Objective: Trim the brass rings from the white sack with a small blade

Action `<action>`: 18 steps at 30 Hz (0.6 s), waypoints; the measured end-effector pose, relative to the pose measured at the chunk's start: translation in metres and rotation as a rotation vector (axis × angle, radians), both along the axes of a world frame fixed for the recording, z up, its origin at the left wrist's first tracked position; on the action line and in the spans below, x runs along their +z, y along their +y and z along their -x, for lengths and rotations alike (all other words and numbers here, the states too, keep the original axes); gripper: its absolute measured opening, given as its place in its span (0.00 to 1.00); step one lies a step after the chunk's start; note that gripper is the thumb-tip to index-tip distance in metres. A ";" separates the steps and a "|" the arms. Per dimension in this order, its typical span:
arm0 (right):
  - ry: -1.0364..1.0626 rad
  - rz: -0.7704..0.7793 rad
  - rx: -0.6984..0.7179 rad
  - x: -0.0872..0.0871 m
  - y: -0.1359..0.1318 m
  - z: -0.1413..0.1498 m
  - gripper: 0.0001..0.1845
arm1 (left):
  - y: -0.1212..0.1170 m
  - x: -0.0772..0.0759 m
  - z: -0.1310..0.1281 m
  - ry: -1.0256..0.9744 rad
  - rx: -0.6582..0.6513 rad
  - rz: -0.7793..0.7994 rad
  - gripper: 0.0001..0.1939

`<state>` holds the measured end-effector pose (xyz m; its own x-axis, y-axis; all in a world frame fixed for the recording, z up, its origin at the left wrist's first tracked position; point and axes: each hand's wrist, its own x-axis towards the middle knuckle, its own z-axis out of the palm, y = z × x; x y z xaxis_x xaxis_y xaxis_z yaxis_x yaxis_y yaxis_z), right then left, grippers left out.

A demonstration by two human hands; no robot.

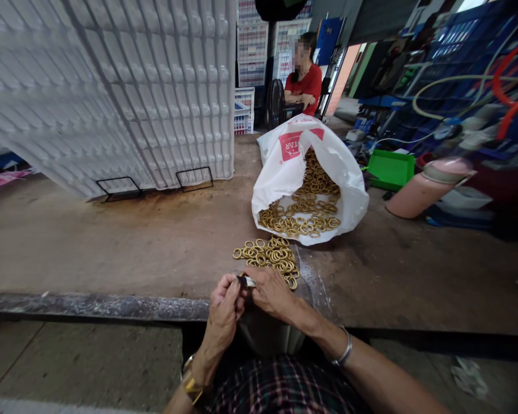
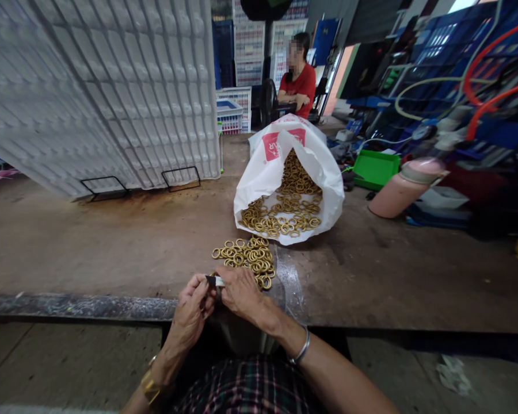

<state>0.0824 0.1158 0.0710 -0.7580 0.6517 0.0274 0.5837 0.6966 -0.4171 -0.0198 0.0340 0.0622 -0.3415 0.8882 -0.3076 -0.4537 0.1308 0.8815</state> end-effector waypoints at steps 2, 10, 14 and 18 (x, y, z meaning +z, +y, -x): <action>-0.021 0.001 0.002 0.002 0.000 0.001 0.09 | 0.000 -0.002 0.000 0.015 0.007 0.001 0.21; -0.105 0.053 0.042 0.004 0.001 0.003 0.10 | 0.001 -0.006 0.001 0.082 0.017 -0.002 0.22; -0.111 0.057 0.061 0.009 0.003 0.004 0.10 | -0.007 -0.003 0.002 0.087 0.007 -0.033 0.20; -0.180 -0.006 -0.033 0.013 0.015 0.008 0.11 | -0.019 0.009 -0.004 0.040 -0.069 -0.062 0.18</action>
